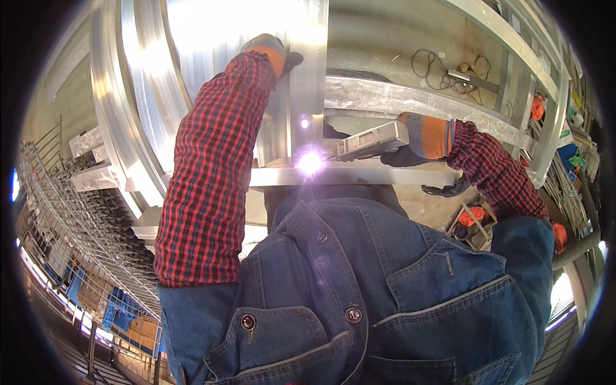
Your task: The person welds multiple aluminum strips onto a metal frame using a welding torch, then grinds the welded joints with an angle grinder. The person repositions strips and repeats welding and grinding steps to complete the assembly.
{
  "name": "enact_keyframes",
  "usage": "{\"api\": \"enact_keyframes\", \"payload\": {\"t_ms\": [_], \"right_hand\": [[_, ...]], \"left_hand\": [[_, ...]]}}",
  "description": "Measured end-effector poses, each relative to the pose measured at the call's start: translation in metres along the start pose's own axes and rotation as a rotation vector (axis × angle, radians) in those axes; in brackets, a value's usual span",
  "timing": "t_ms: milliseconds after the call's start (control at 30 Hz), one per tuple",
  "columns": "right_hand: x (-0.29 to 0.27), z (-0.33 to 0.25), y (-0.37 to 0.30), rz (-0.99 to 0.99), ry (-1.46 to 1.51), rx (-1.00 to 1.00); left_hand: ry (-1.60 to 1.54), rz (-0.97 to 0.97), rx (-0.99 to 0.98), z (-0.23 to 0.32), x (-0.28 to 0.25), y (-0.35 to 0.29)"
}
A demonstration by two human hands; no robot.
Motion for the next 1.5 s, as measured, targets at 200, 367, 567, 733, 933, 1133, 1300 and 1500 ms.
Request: {"api": "enact_keyframes", "payload": {"t_ms": [200, 367, 567, 733, 933, 1133, 1300, 1500], "right_hand": [[0.001, 0.015, -0.002, 0.040, -0.013, 0.025], [0.001, 0.018, -0.010, 0.082, -0.031, -0.016], [0.001, 0.012, -0.011, 0.049, -0.087, 0.019], [-0.004, 0.008, -0.029, 0.017, -0.067, 0.163], [0.005, -0.016, -0.093, 0.365, -0.147, -0.143], [0.050, -0.048, -0.119, 0.751, 0.120, -0.140], [0.102, -0.067, -0.113, 1.055, 0.287, -0.012], [0.142, -0.088, -0.096, 1.156, 0.398, -0.027]], "left_hand": [[-0.024, -0.019, 0.005, 0.000, -0.002, -0.004], [-0.020, 0.002, 0.023, 0.001, -0.003, -0.007], [-0.028, 0.021, 0.025, 0.000, -0.002, -0.007], [-0.057, 0.047, -0.024, -0.009, 0.007, 0.003], [-0.335, 0.267, 0.126, -0.015, 0.031, -0.019], [-0.662, 0.612, -0.055, -0.073, 0.042, -0.107], [-0.291, 0.743, -0.454, -0.153, 0.011, -0.158], [-0.221, 0.461, -0.463, -0.184, 0.003, -0.149]]}}
Point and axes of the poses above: each hand's wrist, its own y-axis towards the middle knuckle, its own x-axis out of the palm, z = x × y, the point moved 5 cm from there along y, towards the middle knuckle, and after that the axes turned 7 degrees about -z, right-handed, at the moved point
